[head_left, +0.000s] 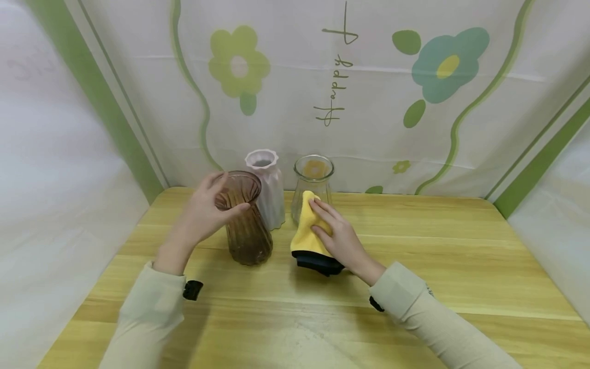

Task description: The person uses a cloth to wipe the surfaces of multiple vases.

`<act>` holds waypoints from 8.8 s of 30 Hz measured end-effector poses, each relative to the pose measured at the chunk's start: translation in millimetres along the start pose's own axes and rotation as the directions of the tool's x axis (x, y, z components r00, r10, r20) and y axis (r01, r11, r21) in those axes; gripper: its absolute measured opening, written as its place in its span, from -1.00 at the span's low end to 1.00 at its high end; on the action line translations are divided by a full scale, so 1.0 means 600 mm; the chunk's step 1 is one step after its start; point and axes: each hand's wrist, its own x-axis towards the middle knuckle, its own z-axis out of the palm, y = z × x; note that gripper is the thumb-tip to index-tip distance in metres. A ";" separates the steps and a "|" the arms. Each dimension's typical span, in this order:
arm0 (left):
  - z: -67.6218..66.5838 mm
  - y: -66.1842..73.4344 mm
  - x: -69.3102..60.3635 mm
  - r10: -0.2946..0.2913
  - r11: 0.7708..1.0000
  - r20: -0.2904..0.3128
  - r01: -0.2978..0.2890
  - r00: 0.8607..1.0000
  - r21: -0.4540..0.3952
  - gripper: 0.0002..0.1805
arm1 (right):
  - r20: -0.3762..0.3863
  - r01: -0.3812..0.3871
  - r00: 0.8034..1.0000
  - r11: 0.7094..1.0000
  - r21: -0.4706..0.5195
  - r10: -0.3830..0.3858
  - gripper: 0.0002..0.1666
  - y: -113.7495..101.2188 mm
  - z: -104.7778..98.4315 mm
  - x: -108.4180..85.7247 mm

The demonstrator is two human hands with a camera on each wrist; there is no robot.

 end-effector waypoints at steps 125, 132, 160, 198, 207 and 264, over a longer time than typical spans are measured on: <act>0.064 0.120 0.060 0.224 0.969 0.166 -0.202 0.960 -0.142 0.02 | 0.096 0.026 0.995 0.997 -0.079 -0.018 -0.29 0.002 -0.023 0.000; 0.065 0.120 0.060 0.206 0.975 0.180 -0.185 0.962 -0.124 0.05 | 0.061 0.021 0.998 0.998 -0.059 -0.017 -0.30 -0.006 -0.025 0.006; 0.048 0.132 0.065 0.131 0.990 0.226 -0.117 0.965 -0.073 0.09 | 0.248 -0.046 0.964 0.982 -0.186 0.092 -0.26 0.059 0.003 -0.054; 0.062 0.115 0.061 0.191 0.977 0.132 -0.176 0.973 -0.119 0.04 | 0.298 -0.047 0.947 0.969 -0.242 0.120 -0.26 0.053 0.003 -0.050; 0.066 0.112 0.058 0.173 0.982 0.110 -0.163 0.979 -0.091 0.17 | 0.282 -0.044 0.954 0.977 -0.208 0.103 -0.25 0.056 0.006 -0.049; 0.051 0.109 0.061 0.167 0.980 0.167 -0.144 0.972 -0.140 0.01 | 0.034 0.030 0.999 0.999 -0.028 -0.029 -0.29 0.005 -0.008 -0.003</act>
